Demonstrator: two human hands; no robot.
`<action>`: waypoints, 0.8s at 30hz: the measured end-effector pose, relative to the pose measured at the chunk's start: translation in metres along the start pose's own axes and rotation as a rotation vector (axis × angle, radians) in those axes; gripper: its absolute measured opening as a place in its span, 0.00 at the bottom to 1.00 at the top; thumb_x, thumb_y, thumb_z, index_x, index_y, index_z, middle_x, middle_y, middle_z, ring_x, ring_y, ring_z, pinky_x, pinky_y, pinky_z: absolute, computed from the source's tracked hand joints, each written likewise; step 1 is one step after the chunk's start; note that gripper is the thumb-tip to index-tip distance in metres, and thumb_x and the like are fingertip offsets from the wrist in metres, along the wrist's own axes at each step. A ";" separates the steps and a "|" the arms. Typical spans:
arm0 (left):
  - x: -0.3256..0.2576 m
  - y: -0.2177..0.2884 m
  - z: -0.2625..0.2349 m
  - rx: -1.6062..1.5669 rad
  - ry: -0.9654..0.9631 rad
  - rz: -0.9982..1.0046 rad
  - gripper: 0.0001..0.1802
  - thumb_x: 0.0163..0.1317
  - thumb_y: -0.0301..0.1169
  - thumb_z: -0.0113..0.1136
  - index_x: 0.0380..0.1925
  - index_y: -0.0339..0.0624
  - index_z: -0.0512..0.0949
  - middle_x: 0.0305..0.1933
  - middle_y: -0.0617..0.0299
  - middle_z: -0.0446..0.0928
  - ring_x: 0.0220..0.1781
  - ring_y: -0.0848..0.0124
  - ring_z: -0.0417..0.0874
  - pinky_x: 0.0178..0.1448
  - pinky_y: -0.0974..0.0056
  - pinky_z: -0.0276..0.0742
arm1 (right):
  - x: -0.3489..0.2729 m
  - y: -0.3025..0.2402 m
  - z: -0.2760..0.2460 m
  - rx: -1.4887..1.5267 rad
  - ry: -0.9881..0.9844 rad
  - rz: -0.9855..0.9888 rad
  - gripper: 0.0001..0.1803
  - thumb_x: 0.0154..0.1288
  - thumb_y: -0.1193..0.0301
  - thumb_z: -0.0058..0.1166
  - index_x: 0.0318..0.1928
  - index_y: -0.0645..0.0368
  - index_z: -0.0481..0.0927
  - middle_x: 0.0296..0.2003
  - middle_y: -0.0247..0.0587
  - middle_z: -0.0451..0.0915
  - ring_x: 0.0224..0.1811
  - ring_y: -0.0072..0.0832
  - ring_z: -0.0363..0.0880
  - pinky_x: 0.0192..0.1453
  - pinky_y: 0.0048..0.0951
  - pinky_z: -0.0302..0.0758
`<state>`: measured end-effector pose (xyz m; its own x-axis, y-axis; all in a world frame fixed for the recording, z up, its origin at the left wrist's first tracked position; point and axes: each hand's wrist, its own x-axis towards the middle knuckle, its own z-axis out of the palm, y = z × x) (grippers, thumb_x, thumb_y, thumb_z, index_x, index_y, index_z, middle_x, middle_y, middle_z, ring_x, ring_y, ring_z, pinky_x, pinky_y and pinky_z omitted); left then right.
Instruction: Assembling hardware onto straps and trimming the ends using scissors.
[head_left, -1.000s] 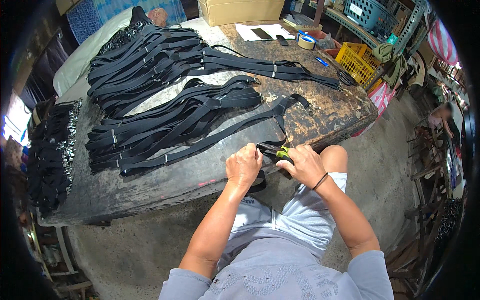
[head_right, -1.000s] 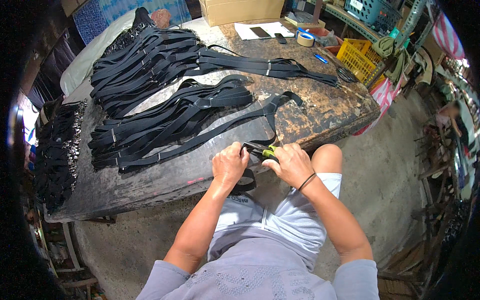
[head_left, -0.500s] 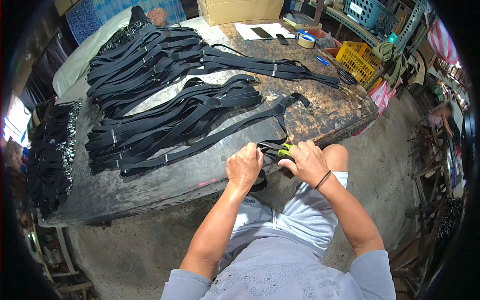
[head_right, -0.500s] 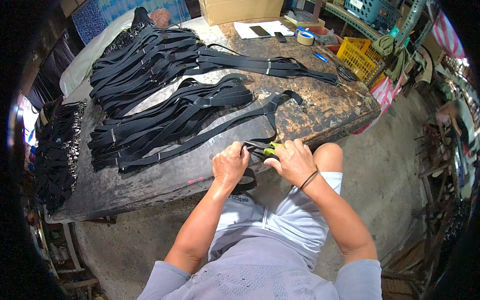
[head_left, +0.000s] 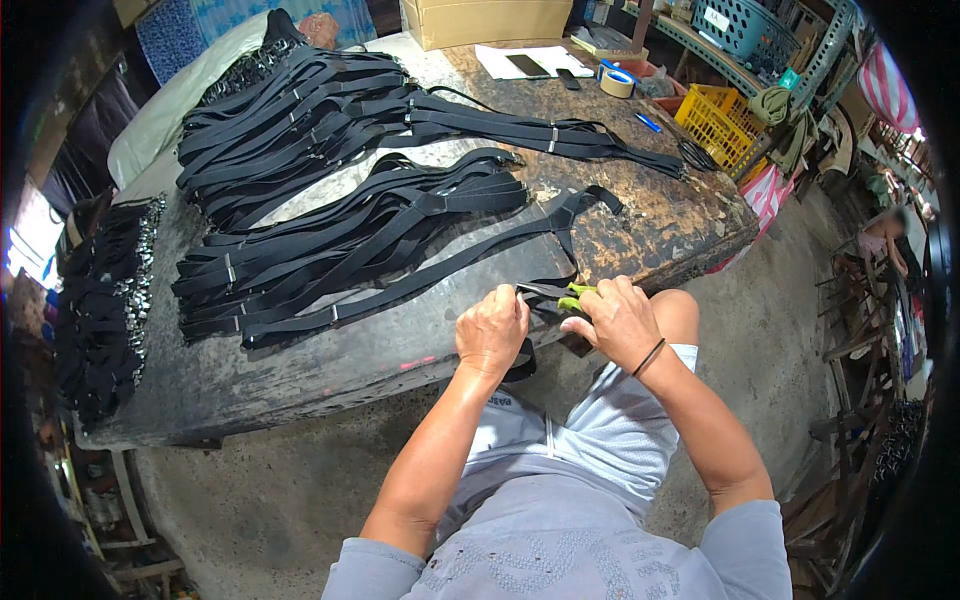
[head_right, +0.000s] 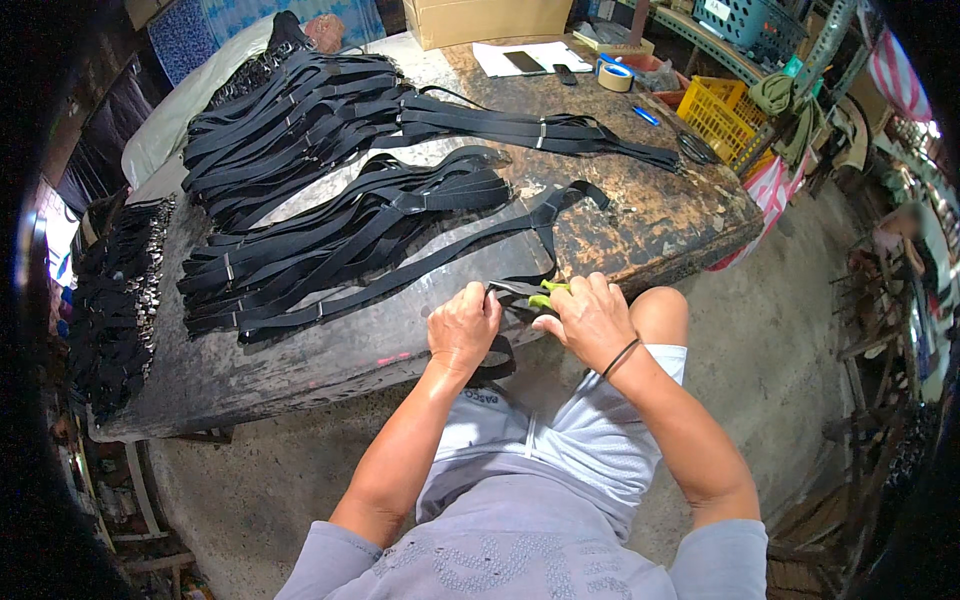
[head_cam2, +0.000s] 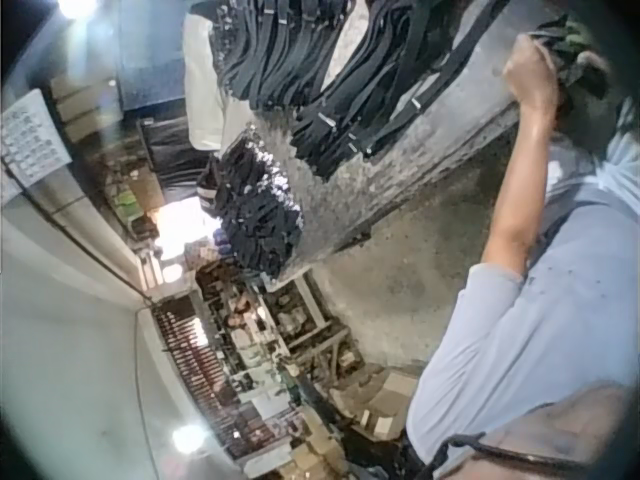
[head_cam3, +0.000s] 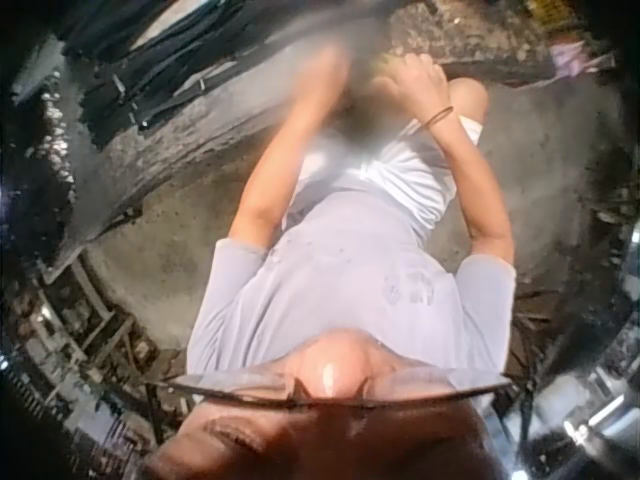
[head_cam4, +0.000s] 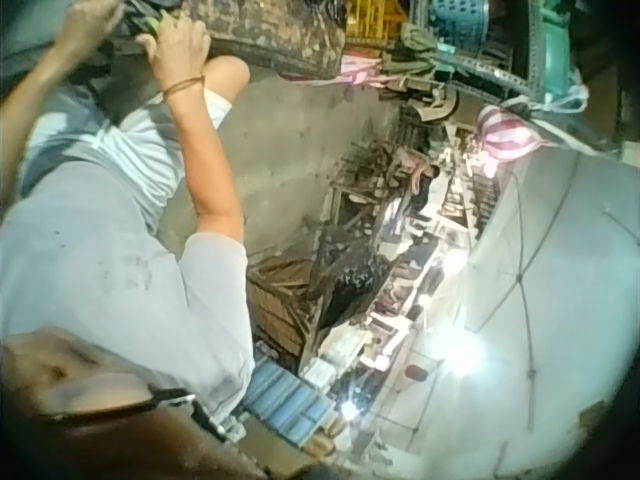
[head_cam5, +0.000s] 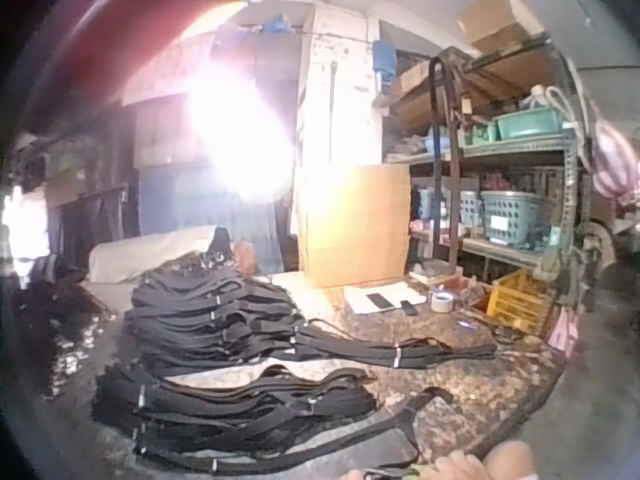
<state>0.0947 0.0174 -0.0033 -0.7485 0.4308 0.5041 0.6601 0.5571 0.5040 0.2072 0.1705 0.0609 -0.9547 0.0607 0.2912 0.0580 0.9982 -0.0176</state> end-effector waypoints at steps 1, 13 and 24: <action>0.000 0.000 -0.001 0.000 -0.005 -0.004 0.11 0.57 0.34 0.59 0.22 0.43 0.69 0.21 0.53 0.77 0.23 0.52 0.80 0.28 0.51 0.76 | 0.000 0.000 -0.001 0.000 0.000 0.001 0.19 0.55 0.51 0.61 0.34 0.53 0.79 0.32 0.37 0.74 0.39 0.36 0.72 0.41 0.37 0.70; 0.002 0.000 -0.001 0.054 -0.080 -0.052 0.10 0.58 0.35 0.59 0.23 0.43 0.72 0.24 0.53 0.79 0.26 0.53 0.82 0.30 0.52 0.77 | 0.001 0.000 0.009 -0.091 0.006 -0.064 0.18 0.55 0.52 0.60 0.32 0.53 0.77 0.31 0.36 0.73 0.36 0.34 0.71 0.39 0.35 0.68; 0.013 0.000 -0.009 -0.010 -0.181 -0.220 0.14 0.58 0.38 0.58 0.24 0.38 0.75 0.24 0.49 0.79 0.27 0.50 0.82 0.33 0.49 0.76 | 0.005 0.018 -0.006 0.162 0.123 0.057 0.21 0.56 0.51 0.61 0.37 0.56 0.79 0.33 0.42 0.76 0.39 0.41 0.74 0.42 0.40 0.70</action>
<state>0.0852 0.0169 0.0096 -0.8724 0.4206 0.2491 0.4806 0.6445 0.5947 0.2050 0.1892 0.0677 -0.9079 0.1261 0.3997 0.0532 0.9806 -0.1884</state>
